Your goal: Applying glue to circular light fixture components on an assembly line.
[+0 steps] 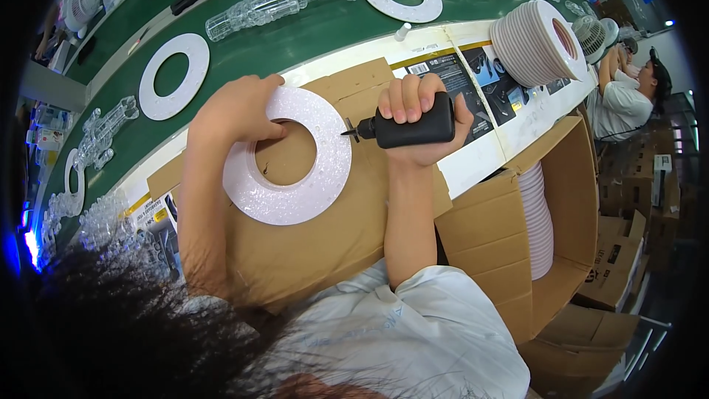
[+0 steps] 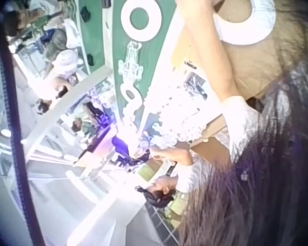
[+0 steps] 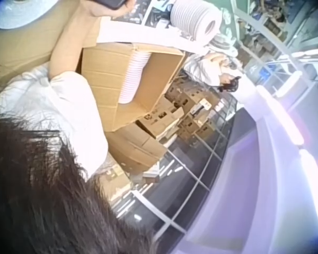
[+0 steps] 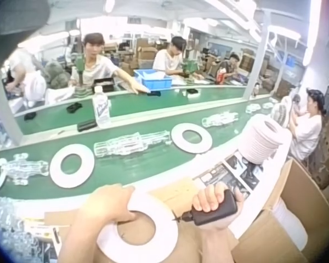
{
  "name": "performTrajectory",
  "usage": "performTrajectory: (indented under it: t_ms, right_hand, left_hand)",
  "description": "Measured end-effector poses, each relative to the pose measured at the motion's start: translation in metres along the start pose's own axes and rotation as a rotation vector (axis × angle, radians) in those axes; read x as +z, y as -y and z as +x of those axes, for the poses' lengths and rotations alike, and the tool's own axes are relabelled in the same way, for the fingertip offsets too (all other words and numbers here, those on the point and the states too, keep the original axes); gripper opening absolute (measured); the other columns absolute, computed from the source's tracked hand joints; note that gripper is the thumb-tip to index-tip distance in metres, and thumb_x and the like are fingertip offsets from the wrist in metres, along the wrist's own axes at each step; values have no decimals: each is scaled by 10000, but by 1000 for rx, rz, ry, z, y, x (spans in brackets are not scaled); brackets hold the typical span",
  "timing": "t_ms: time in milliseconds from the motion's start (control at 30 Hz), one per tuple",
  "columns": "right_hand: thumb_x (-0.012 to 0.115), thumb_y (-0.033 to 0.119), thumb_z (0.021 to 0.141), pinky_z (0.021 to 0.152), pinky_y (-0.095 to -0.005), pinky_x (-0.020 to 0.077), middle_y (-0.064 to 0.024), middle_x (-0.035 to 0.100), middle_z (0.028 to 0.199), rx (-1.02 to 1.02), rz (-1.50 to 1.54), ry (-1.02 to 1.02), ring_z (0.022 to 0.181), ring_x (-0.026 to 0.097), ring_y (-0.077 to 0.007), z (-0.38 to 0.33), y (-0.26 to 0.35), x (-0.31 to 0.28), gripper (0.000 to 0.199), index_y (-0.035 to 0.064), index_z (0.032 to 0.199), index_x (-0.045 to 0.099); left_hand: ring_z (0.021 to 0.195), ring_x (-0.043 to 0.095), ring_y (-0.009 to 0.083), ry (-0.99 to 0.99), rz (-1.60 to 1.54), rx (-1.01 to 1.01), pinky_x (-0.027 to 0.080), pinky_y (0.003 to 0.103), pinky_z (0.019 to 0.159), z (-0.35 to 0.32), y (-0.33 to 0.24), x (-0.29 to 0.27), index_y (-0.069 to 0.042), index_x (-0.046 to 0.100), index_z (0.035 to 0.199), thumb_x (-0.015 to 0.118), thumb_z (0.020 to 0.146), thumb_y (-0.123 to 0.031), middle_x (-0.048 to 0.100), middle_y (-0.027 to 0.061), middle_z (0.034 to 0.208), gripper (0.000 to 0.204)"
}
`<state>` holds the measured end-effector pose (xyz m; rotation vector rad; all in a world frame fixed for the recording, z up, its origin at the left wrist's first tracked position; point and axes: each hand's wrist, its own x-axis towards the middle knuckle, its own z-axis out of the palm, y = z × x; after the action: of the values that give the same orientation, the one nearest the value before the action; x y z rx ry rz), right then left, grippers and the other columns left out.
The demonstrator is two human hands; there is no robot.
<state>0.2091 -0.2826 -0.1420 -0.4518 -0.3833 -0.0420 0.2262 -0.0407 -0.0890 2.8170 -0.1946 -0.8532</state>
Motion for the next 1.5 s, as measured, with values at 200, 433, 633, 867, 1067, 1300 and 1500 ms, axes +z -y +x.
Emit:
performTrajectory:
  t_ms: [200,433,633,867,1067,1300,1500]
  right_hand:
    - [419,450,916,585,-307,371,-6,449,628,-42,20,74,594,408,-149,6,4,-7,390,115,720,452]
    - [415,453,889,581,-304,371,-9,457,630,-57,-45,61,594,412,-150,10,-4,-13,382,116,714,457]
    - [413,456,885,583,-302,369,-8,459,631,-72,-52,48,595,404,-146,11,-2,-16,384,115,714,456]
    - [416,453,879,584,-301,370,-8,457,629,-65,-53,41,596,400,-143,11,-3,-18,375,117,714,447]
    - [423,431,877,590,-306,371,-11,450,633,-54,-76,55,600,399,-144,11,-2,-18,354,111,727,450]
    - [465,378,910,609,-314,378,-11,442,639,53,159,-28,612,418,-152,10,-7,-1,326,104,735,449]
    - [458,399,925,592,-313,384,-12,452,630,142,197,61,601,425,-147,-8,-7,5,350,103,738,453]
  left_hand:
    - [1150,602,348,-7,-22,40,496,409,983,5,-2,2,-94,532,1380,839,688,-313,628,194,1218,788]
    - [1148,604,348,-16,-27,52,496,408,985,6,1,3,-96,526,1383,839,688,-320,633,195,1208,794]
    - [1142,607,351,-70,-62,88,500,408,979,2,3,1,-116,494,1413,828,700,-330,628,192,1214,816]
    - [1097,640,353,-165,-73,157,534,418,943,1,4,6,-113,513,1405,797,708,-280,624,184,1233,771]
    - [1082,616,361,-185,-134,239,511,424,919,0,0,5,-147,499,1409,798,719,-222,608,163,1192,755]
    - [1055,624,347,-271,-44,398,517,426,916,6,6,7,-105,671,1195,771,744,-201,630,141,1135,473]
    - [1055,618,347,-302,62,220,509,424,917,0,3,2,-92,647,1230,791,740,-249,632,143,1138,534]
